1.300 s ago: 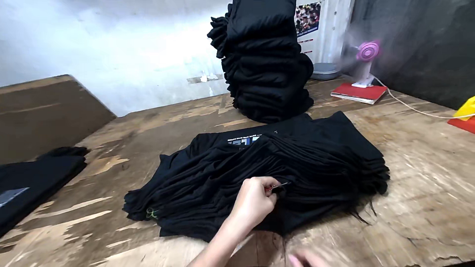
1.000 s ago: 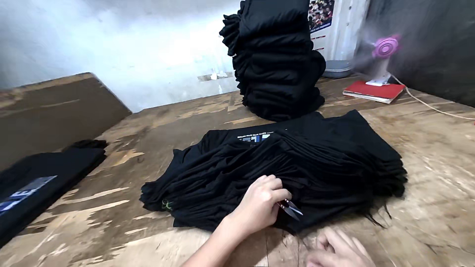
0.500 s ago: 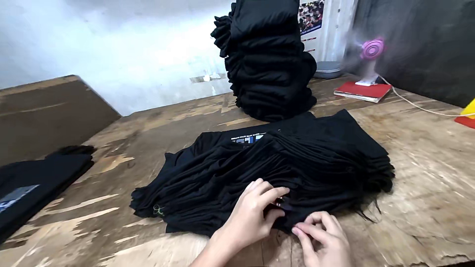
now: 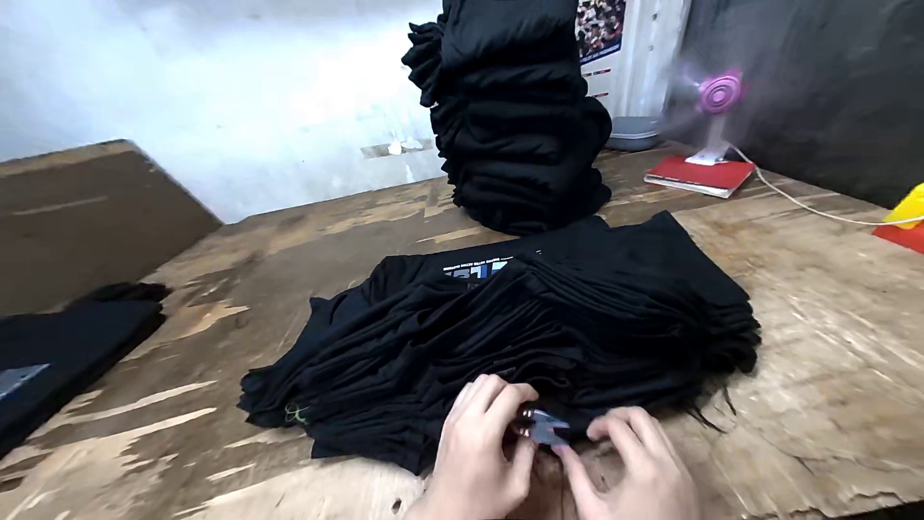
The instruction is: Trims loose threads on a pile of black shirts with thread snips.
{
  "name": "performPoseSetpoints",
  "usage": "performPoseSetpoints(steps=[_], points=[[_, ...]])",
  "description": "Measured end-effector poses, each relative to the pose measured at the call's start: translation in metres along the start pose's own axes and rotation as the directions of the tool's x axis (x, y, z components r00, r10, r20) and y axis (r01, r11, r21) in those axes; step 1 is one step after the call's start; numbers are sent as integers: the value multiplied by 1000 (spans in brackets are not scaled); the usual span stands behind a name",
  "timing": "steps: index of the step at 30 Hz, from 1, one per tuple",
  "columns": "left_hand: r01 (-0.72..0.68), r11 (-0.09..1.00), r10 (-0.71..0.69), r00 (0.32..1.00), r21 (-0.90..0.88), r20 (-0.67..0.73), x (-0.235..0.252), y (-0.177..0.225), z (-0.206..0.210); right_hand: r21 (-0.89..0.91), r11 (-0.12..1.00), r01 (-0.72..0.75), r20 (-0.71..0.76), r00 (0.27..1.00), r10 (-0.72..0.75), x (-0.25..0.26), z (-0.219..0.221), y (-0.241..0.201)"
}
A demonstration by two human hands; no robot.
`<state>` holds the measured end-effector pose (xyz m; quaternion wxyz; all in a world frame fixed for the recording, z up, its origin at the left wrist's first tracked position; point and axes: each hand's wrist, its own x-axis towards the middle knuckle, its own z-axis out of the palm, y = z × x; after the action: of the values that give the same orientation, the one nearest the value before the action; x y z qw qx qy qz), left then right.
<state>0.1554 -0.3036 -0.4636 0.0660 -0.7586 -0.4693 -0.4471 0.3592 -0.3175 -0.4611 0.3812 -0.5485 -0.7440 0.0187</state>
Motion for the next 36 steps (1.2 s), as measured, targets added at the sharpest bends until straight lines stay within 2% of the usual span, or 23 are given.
performPoseSetpoints(steps=[2, 4, 5, 6, 7, 8, 9, 10, 11, 12, 14, 16, 18, 20, 23, 26, 29, 32, 36], points=[[120, 990, -122, 992, -71, -30, -3, 3, 8, -60, 998, 21, -18, 1000, -22, 8, 18, -7], [177, 982, -179, 984, -67, -20, -5, 7, 14, -51, 998, 36, -78, 996, -39, 11, 33, -9], [189, 980, -190, 982, -64, -3, -5, 8, 16, 64, 998, 19, -112, 994, -12, 12, 35, -8], [201, 978, -200, 980, -63, 23, -6, 8, 16, 268, 963, -25, -110, 992, 56, 13, 34, -7], [209, 976, -206, 977, -58, 55, -8, 8, 16, 510, 854, -105, -61, 986, 158, 14, 31, -6], [216, 975, -211, 973, -44, 93, -10, 9, 16, 709, 674, -206, 28, 964, 265, 16, 27, -6], [227, 973, -221, 966, -31, 136, -11, 11, 16, 825, 480, -299, 141, 931, 338, 19, 22, -4], [240, 971, -233, 959, -21, 159, -11, 14, 17, 869, 343, -356, 223, 901, 371, 20, 20, -2], [255, 967, -247, 954, -24, 168, -8, 17, 18, 882, 286, -375, 256, 890, 377, 21, 18, -1], [274, 961, -262, 950, -49, 172, -4, 20, 19, 886, 279, -370, 258, 894, 366, 21, 17, -1], [246, 962, -233, 966, -120, 111, -2, 24, 26, 872, 362, -330, 220, 924, 312, 18, 15, 1], [144, 981, -150, 988, -130, -38, -6, 26, 35, 829, 486, -276, 193, 958, 213, 15, 11, 7], [28, 996, -37, 993, -82, -108, -15, 30, 34, 784, 581, -217, 180, 976, 123, 10, 2, 13], [-34, 999, 30, 993, -35, -111, -26, 35, 26, 697, 711, -97, 131, 991, 6, 7, 0, 22], [-5, 997, 2, 999, -80, -36, -33, 39, 16, 480, 864, 156, 61, 976, -210, 10, 5, 29], [107, 972, -98, 994, -207, 51, -30, 35, 11, 273, 897, 347, -49, 936, -347, 7, 17, 28], [212, 956, -198, 976, -204, 88, -23, 25, -2, 216, 902, 375, -179, 923, -341, -4, 12, 29], [160, 981, -158, 987, -105, 32, -22, 8, -5, 289, 903, 317, -204, 942, -266, -18, 9, 37], [9, 997, -8, 1000, -80, 22, -19, 5, 15, 361, 887, 289, -229, 949, -217, -23, 11, 32]])
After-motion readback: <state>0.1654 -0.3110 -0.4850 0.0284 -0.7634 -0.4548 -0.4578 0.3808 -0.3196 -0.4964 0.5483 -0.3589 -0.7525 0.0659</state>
